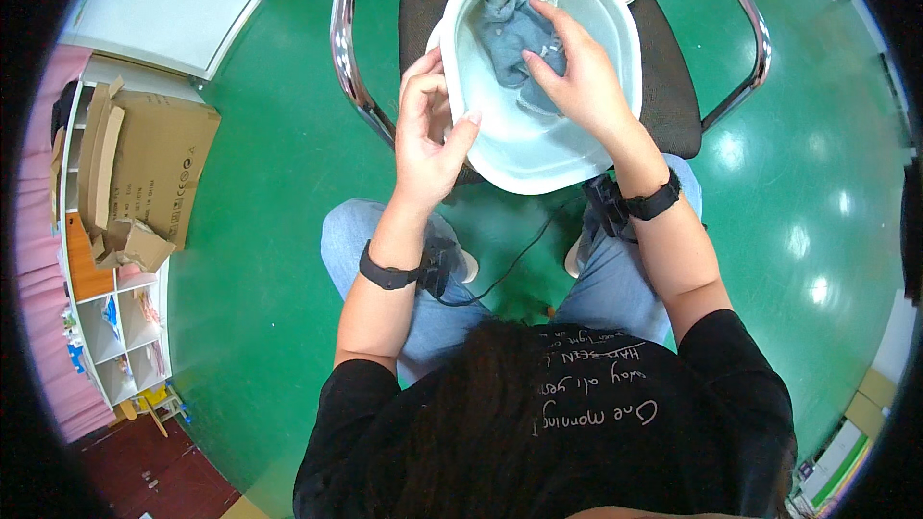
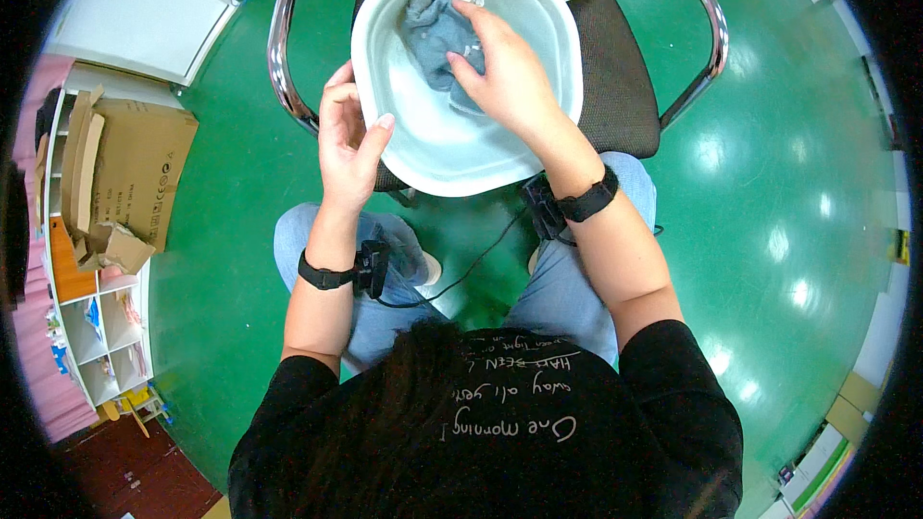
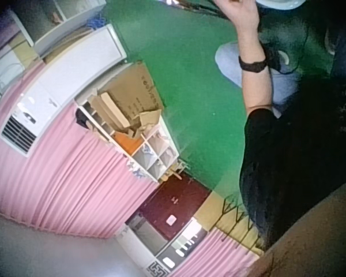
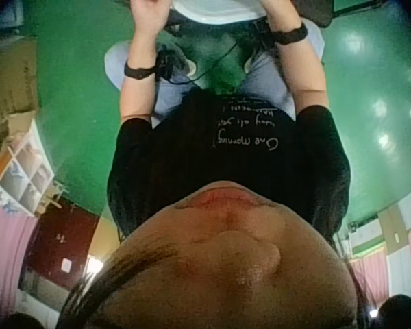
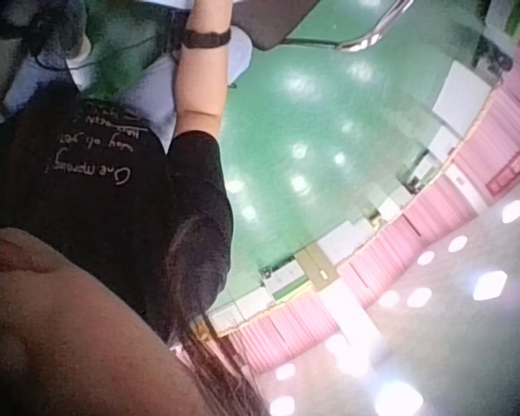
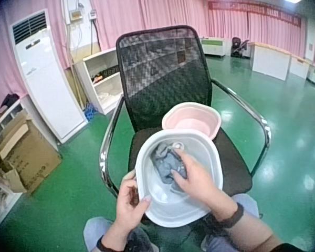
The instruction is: The person wipes the inside and outside of several small and large plastic bowls using a cloth, then stacks the cleaned bowls on a chair.
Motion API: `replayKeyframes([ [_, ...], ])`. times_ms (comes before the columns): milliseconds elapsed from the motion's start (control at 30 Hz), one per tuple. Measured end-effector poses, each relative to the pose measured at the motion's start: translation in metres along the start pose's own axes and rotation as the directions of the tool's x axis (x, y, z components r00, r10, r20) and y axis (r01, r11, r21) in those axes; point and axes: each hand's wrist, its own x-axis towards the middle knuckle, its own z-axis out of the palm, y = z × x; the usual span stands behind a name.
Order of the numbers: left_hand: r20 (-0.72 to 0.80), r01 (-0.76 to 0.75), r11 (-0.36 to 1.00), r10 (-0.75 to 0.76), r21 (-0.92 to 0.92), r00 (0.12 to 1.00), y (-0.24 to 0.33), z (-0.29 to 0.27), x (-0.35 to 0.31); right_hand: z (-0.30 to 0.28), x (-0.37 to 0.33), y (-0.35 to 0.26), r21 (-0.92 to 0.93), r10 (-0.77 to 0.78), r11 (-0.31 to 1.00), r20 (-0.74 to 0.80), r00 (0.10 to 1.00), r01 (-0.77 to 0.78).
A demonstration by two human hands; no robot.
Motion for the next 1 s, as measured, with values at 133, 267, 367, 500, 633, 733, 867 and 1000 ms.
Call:
replayKeyframes([
  [133, 0.062, -0.093, 0.993, 0.098, -0.079, 0.993, -0.001, 0.000, 0.002, 0.000, 0.001, 0.000, 0.054, -0.055, 0.997, 0.038, 0.998, 0.053],
  [267, 0.110, -0.100, 0.992, 0.108, -0.071, 0.988, -0.003, -0.002, -0.002, 0.000, 0.002, -0.003, 0.097, -0.081, 0.992, 0.050, 0.996, 0.075],
  [367, 0.114, -0.148, 0.988, 0.153, -0.050, 0.982, -0.005, -0.003, -0.002, -0.002, 0.004, -0.004, 0.190, -0.120, 0.976, 0.049, 0.992, 0.108],
  [500, 0.108, -0.175, 0.984, 0.177, -0.026, 0.978, -0.008, -0.004, -0.002, -0.005, 0.004, -0.015, 0.302, -0.131, 0.950, 0.161, 0.978, 0.078],
  [633, 0.057, -0.185, 0.979, 0.190, -0.084, 0.980, -0.005, 0.000, -0.003, -0.002, 0.001, -0.016, 0.320, -0.214, 0.937, 0.201, 0.956, 0.143],
  [733, -0.007, -0.193, 0.978, 0.193, -0.085, 0.981, -0.005, -0.001, -0.003, -0.002, 0.001, -0.020, 0.362, -0.279, 0.914, 0.239, 0.930, 0.181],
  [867, -0.087, -0.215, 0.977, 0.212, -0.018, 0.973, -0.001, -0.002, -0.001, -0.006, 0.001, -0.025, 0.422, -0.246, 0.905, 0.414, 0.877, 0.055],
  [1000, -0.148, -0.195, 0.980, 0.198, 0.036, 0.969, -0.002, -0.003, 0.001, -0.004, -0.003, -0.017, 0.475, -0.282, 0.879, 0.471, 0.836, 0.029],
])
